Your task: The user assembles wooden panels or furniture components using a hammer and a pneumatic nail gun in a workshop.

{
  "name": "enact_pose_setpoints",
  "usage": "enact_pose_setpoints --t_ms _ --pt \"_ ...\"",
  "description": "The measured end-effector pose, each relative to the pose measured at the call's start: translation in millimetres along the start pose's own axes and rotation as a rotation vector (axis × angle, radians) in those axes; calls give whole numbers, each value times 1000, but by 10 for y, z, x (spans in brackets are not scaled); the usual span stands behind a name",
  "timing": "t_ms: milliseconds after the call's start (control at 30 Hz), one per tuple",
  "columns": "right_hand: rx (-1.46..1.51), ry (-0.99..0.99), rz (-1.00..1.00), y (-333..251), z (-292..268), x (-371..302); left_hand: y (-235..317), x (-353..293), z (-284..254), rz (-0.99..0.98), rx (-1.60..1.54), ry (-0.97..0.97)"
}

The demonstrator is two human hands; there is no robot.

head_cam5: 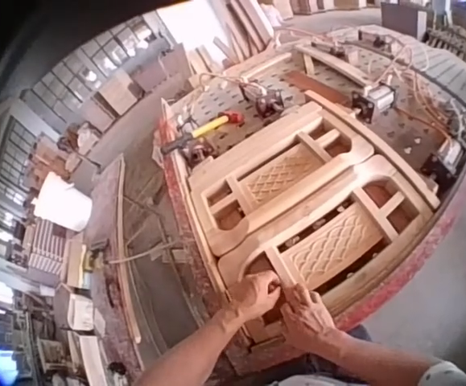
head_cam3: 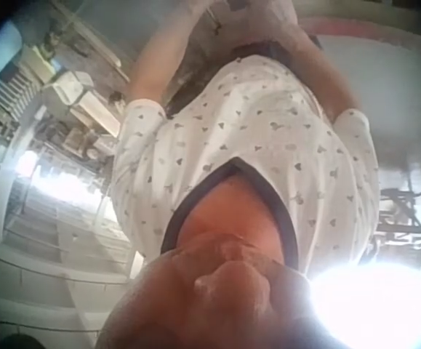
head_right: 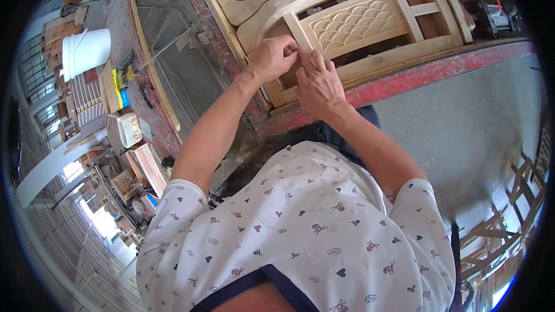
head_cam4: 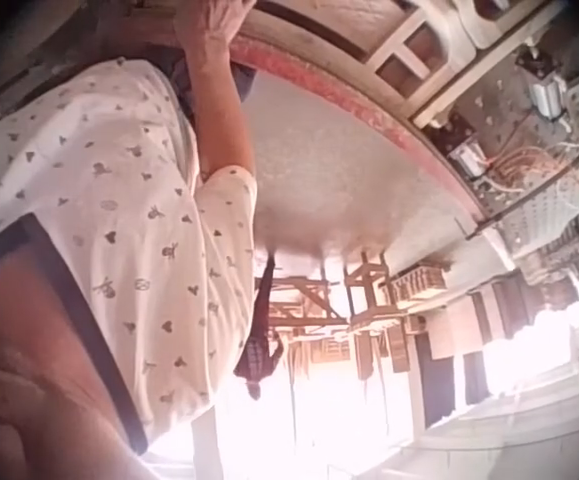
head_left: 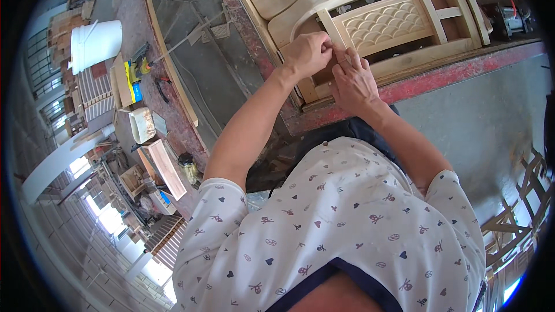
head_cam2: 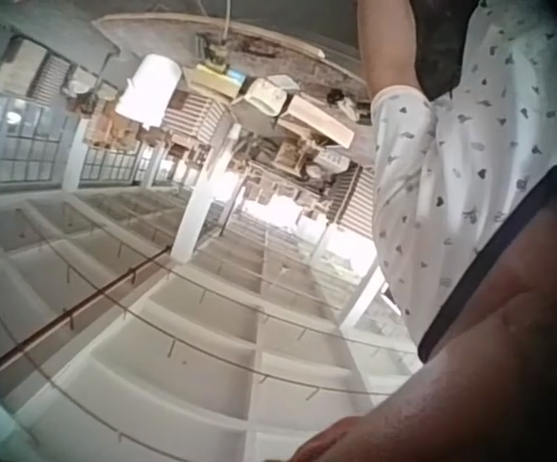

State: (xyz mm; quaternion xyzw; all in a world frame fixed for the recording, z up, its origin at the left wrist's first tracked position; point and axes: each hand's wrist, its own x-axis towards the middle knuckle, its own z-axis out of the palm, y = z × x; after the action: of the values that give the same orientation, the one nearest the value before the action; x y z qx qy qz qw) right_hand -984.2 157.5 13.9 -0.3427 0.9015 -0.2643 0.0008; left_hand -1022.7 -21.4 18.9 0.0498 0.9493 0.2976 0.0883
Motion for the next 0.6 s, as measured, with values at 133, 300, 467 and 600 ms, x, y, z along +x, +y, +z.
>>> enact_pose_setpoints --t_ms 133,300,467,600 --pt "10 20 8 -18 -14 1 -28 -19 49 130 39 89" --pt "21 26 23 -30 -36 2 -68 62 42 169 78 53" --pt "23 23 22 -25 -39 -5 -62 203 -73 19 5 -156" --pt "57 14 26 -12 -32 -21 -25 323 -239 -109 -36 -381"
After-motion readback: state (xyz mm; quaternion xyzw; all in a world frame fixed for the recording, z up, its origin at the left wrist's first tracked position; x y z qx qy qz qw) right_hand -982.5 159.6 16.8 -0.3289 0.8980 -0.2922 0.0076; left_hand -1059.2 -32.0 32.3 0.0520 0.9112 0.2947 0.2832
